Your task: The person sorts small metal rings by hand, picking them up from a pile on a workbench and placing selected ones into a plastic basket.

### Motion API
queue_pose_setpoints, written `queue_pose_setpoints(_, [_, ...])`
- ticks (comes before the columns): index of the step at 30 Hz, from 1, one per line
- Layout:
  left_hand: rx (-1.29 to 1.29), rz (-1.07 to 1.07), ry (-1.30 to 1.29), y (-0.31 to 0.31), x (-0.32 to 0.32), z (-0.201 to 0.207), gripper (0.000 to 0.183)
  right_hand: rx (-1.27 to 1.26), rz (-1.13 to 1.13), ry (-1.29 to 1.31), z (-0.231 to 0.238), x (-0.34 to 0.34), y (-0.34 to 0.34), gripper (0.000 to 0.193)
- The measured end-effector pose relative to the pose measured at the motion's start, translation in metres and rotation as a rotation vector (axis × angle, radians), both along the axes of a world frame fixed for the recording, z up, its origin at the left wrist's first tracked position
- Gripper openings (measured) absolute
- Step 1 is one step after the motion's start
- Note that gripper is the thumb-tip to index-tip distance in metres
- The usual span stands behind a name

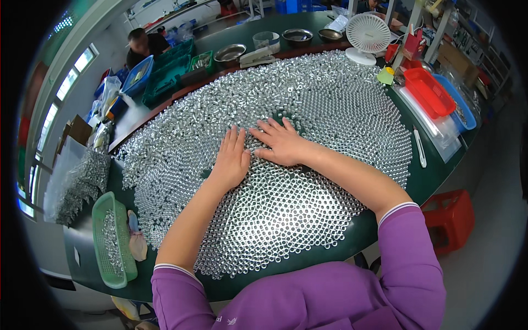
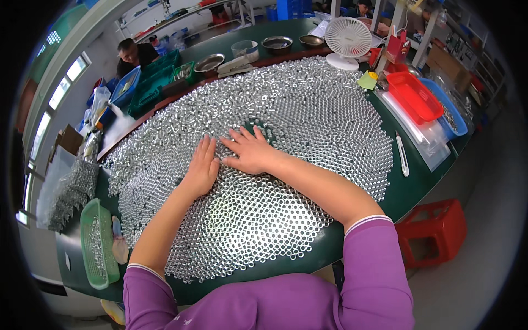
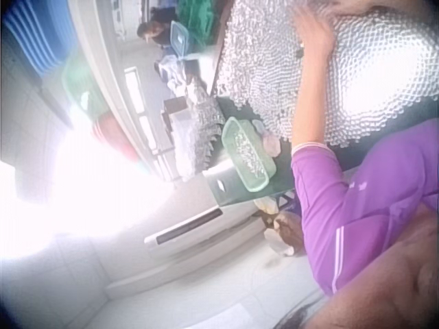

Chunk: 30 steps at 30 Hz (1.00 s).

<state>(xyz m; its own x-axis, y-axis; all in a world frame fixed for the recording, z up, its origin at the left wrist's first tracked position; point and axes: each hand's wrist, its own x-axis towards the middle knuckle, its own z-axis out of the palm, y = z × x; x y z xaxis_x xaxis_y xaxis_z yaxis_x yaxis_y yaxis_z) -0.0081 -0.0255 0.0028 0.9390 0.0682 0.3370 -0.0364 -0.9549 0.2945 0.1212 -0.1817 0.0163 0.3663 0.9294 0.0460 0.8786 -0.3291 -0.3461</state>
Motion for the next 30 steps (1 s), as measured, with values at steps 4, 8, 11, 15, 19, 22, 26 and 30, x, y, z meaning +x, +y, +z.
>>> queue_pose_setpoints(4, [0.048, 0.158, -0.009, 0.016, 0.041, 0.000, 0.052, 0.270, -0.158, -0.200, -0.003, 0.068, 0.018, 0.067])
queue_pose_setpoints(8, [-0.011, 0.089, -0.024, 0.026, 0.055, -0.007, 0.049, 0.236, -0.337, -0.154, -0.013, 0.080, 0.019, 0.053])
queue_pose_setpoints(11, [-0.127, -0.041, -0.045, 0.007, 0.051, 0.007, 0.047, 0.285, -0.092, 0.018, -0.017, 0.065, 0.009, 0.050])
queue_pose_setpoints(15, [0.042, -0.001, -0.059, 0.007, 0.059, 0.003, 0.050, 0.198, -0.071, -0.011, -0.008, 0.038, 0.024, 0.051])
queue_pose_setpoints(19, [0.169, 0.079, 0.055, 0.023, 0.052, 0.000, 0.053, 0.050, -0.150, -0.134, -0.003, 0.048, 0.018, 0.058])
queue_pose_setpoints(22, [0.140, 0.059, 0.180, 0.021, 0.045, -0.003, 0.053, -0.040, -0.136, -0.051, -0.007, 0.030, 0.006, 0.060])
queue_pose_setpoints(26, [-0.182, -0.063, -0.025, 0.009, 0.056, 0.001, 0.052, 0.005, -0.074, -0.098, -0.003, 0.034, 0.015, 0.064])
queue_pose_setpoints(30, [0.237, 0.095, 0.090, 0.018, 0.046, -0.001, 0.051, -0.057, -0.266, -0.090, 0.002, 0.038, -0.001, 0.068])
